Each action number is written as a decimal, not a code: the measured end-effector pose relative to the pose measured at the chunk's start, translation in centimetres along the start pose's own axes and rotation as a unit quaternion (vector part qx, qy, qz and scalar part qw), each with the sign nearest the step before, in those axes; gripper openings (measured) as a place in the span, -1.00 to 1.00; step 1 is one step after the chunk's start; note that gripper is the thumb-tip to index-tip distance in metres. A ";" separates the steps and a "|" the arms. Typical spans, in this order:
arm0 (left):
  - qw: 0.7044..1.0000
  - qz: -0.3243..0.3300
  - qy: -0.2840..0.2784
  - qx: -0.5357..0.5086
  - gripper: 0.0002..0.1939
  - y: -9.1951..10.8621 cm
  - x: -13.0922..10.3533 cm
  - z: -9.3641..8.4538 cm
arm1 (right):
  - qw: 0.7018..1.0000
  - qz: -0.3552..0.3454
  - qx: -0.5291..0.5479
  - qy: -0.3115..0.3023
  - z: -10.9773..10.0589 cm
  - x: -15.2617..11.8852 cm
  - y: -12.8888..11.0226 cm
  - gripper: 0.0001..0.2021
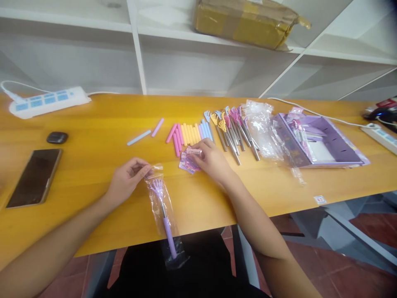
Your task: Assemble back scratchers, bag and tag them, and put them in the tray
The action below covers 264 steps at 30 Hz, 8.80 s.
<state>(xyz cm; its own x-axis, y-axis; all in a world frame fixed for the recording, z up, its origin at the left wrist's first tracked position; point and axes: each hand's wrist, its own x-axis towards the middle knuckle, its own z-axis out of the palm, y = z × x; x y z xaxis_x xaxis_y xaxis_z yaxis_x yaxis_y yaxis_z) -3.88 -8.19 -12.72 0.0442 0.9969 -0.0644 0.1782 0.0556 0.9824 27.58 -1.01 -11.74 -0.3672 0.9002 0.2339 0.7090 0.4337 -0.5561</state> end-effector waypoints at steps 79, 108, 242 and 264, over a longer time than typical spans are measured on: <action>0.985 0.031 -0.124 0.112 -0.67 -0.5 -0.4 -0.2 | 0.965 0.145 0.203 -0.076 0.3 0.2 0.2 -0.76; 0.919 -0.004 -0.259 -0.298 -0.54 -0.9 0.3 0.1 | 0.955 -0.042 0.291 -0.032 4.4 -1.9 -3.9 -0.86; 0.935 -0.083 -0.344 -0.014 -0.52 0.3 -0.8 -0.1 | 0.666 0.068 0.455 -0.588 2.4 -2.7 -5.8 -0.51; 0.954 -0.087 -0.202 -0.206 -0.48 0.0 0.7 -0.7 | 0.963 0.119 0.240 0.006 -8.1 -5.5 -1.5 -0.80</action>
<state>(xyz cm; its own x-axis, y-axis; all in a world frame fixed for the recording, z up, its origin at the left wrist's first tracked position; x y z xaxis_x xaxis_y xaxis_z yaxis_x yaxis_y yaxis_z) -4.57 -7.42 -12.62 0.4382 0.8730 -0.2141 -0.1795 0.3184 0.9308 33.41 -6.35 -5.71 -0.2185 0.9739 0.0616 0.4114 0.1491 -0.8992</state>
